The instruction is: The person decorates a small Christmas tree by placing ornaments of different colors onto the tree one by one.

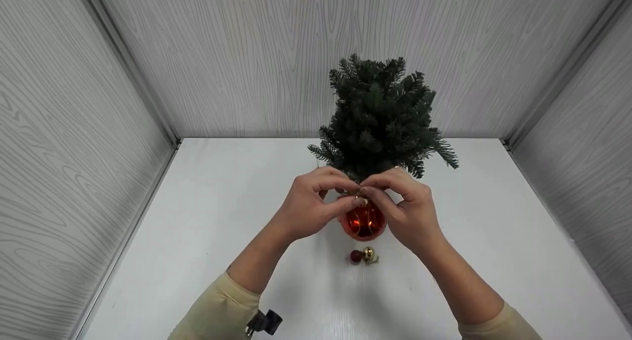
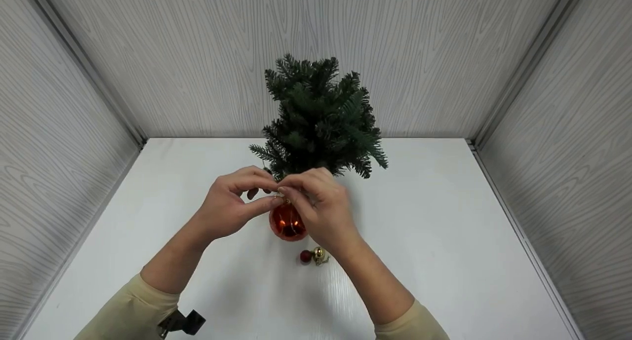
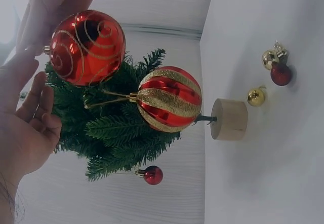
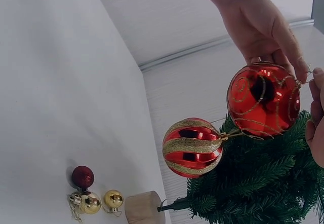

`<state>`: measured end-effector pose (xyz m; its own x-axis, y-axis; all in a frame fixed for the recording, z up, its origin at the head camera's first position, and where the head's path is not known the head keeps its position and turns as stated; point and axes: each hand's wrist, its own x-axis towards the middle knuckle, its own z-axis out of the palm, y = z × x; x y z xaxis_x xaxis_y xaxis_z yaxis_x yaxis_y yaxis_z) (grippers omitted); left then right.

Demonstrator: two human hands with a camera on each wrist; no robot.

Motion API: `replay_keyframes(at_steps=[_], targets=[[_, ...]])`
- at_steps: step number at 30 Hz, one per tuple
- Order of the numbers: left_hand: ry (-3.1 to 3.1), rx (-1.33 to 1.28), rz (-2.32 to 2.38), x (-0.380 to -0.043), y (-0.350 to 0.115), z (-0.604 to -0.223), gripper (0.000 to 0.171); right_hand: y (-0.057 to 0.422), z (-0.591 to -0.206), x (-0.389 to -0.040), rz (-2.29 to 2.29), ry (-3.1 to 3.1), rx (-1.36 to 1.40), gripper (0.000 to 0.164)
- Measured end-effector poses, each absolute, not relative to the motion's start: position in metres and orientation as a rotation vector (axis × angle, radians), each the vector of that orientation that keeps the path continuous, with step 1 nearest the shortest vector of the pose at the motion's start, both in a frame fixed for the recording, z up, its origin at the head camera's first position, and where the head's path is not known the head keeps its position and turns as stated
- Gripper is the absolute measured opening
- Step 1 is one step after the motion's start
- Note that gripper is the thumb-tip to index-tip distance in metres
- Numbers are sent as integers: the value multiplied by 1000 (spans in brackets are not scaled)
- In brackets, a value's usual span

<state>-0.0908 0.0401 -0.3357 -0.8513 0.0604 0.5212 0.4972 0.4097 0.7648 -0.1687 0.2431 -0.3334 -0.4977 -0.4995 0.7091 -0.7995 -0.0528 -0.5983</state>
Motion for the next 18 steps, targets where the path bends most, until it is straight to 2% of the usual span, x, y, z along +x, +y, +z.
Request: replay_keyframes(at_steps=[18], targets=[[-2213, -430, -1460, -95, 48, -332, 8, 248, -337, -171, 1593, -1965, 1341, 20]])
